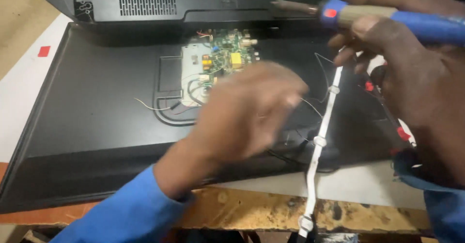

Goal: Soldering wires to connect an LED strip to a television circuit board during a repair.

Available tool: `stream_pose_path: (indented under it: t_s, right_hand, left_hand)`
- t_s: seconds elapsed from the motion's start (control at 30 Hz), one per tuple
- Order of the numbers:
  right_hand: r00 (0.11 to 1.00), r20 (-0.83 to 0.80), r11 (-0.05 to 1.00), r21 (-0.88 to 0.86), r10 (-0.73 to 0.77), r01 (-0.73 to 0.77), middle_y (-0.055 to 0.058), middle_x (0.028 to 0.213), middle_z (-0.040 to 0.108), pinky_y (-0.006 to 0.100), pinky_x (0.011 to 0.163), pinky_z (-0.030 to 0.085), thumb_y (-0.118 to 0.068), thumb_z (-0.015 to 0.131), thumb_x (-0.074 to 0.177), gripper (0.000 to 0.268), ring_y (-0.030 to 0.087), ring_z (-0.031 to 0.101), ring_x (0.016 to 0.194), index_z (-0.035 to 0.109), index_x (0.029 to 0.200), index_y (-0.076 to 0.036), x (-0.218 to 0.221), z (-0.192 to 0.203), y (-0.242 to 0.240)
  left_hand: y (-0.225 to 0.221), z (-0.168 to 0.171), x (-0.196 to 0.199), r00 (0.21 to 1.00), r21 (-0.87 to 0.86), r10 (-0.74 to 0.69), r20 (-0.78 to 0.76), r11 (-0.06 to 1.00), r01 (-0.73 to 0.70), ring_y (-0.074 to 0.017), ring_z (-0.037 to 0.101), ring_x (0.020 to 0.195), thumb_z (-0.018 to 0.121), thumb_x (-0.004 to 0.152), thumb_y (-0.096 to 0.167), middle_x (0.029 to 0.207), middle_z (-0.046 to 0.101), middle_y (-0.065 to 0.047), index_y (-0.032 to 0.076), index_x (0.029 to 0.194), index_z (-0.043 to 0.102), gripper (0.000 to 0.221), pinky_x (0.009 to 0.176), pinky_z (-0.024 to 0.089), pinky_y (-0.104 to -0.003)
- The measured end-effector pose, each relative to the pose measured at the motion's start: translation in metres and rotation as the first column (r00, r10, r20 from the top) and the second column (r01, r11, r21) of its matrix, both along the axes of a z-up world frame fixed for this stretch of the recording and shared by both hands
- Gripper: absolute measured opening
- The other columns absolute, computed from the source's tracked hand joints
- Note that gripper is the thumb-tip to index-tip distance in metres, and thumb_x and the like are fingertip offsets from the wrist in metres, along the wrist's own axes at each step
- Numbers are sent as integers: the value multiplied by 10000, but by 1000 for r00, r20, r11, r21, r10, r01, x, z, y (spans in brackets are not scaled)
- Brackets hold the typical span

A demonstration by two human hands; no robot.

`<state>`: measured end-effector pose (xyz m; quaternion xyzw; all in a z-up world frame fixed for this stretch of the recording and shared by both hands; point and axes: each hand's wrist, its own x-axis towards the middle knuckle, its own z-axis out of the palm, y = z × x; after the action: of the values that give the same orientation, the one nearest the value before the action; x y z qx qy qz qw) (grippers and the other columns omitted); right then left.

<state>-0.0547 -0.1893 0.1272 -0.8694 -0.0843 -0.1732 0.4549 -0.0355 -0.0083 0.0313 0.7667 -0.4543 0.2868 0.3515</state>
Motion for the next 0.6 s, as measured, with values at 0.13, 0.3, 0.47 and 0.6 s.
stream_pose_path:
  t_s: [0.13,0.3,0.47,0.6]
  right_hand:
    - [990,13,989,-36,143,-143,83,1150,730,252,672,427,-309,398,1084,444,135,656,905,635,1343,-38,20,-5,11]
    - [884,191,904,-115,426,-411,304,1271,676,285,771,559,-150,441,1168,395,287,731,981,456,1455,120,28,-23,12]
    - [927,97,919,-205,361,-337,254,1222,705,342,874,602,38,684,898,440,263,750,975,513,1301,83,32,-57,-6]
    - [801,249,836,-238,544,-494,326,1179,693,319,796,705,49,800,795,529,304,800,960,510,1233,110,52,-99,-24]
  left_hand:
    - [32,-11,16,979,-340,200,-40,919,-201,-287,693,980,569,1014,98,1033,724,-130,22,1049,660,123,907,545,-415]
    - [50,-32,30,981,-272,85,-175,953,-131,-272,614,998,495,1040,230,1071,684,-98,69,1101,635,222,913,450,-409]
    - [50,-33,35,982,102,13,-190,995,7,-272,634,1028,587,680,36,1102,704,-79,78,1056,667,387,1112,393,-482]
    - [49,-41,40,980,90,27,-195,996,-10,-284,633,1086,734,774,127,1117,719,-83,88,1057,679,291,1041,421,-460]
